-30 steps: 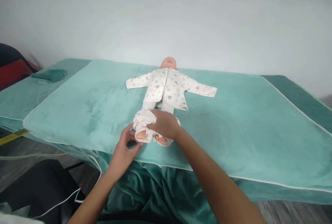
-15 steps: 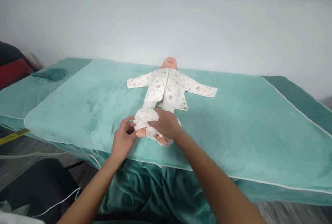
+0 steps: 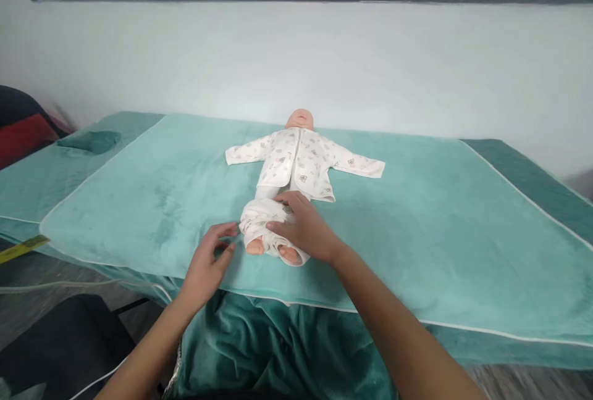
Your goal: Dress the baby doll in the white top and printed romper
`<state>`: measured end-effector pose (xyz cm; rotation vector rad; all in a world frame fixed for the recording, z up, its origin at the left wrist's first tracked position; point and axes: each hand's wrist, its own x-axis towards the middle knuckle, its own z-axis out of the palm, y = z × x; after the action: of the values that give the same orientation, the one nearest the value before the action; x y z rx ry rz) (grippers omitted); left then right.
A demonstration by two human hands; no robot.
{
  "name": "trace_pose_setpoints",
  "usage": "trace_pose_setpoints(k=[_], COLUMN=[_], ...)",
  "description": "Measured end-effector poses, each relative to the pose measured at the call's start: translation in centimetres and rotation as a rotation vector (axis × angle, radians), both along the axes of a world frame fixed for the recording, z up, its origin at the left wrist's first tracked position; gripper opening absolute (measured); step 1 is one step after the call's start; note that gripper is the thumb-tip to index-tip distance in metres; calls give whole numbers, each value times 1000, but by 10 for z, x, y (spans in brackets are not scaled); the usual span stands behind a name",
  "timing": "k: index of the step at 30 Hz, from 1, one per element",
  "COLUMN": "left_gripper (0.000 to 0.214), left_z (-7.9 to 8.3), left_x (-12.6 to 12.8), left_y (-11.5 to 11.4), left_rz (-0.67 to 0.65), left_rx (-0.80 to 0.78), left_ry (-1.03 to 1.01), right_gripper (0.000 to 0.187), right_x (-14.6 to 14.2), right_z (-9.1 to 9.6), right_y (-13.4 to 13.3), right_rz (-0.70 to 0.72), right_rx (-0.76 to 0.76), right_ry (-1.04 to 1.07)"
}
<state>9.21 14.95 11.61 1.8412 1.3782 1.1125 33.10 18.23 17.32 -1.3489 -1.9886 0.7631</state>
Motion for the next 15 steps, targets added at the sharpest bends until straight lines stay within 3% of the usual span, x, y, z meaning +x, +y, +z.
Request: trace_pose_setpoints(k=[3, 7, 11, 13, 15], left_gripper=[23, 28, 34, 29, 15], left_z=[15, 40, 53, 54, 51], left_x=[6, 44, 89, 101, 101], left_y=[24, 77, 117, 127, 134], left_rz=[62, -5, -74, -80, -71], left_rx=[20, 106, 128, 174, 217], left_ry=[-51, 23, 433, 541, 504], right_gripper=[30, 30, 26, 18, 17], right_x=[9, 8, -1, 2, 14], right_z=[-3, -3, 5, 9, 9], right_y=[-1, 19, 50, 63, 70], right_rz=[-131, -435, -505, -495, -504], right_rx=[78, 274, 196, 144, 112], right_ry=[50, -268, -566, -557, -422])
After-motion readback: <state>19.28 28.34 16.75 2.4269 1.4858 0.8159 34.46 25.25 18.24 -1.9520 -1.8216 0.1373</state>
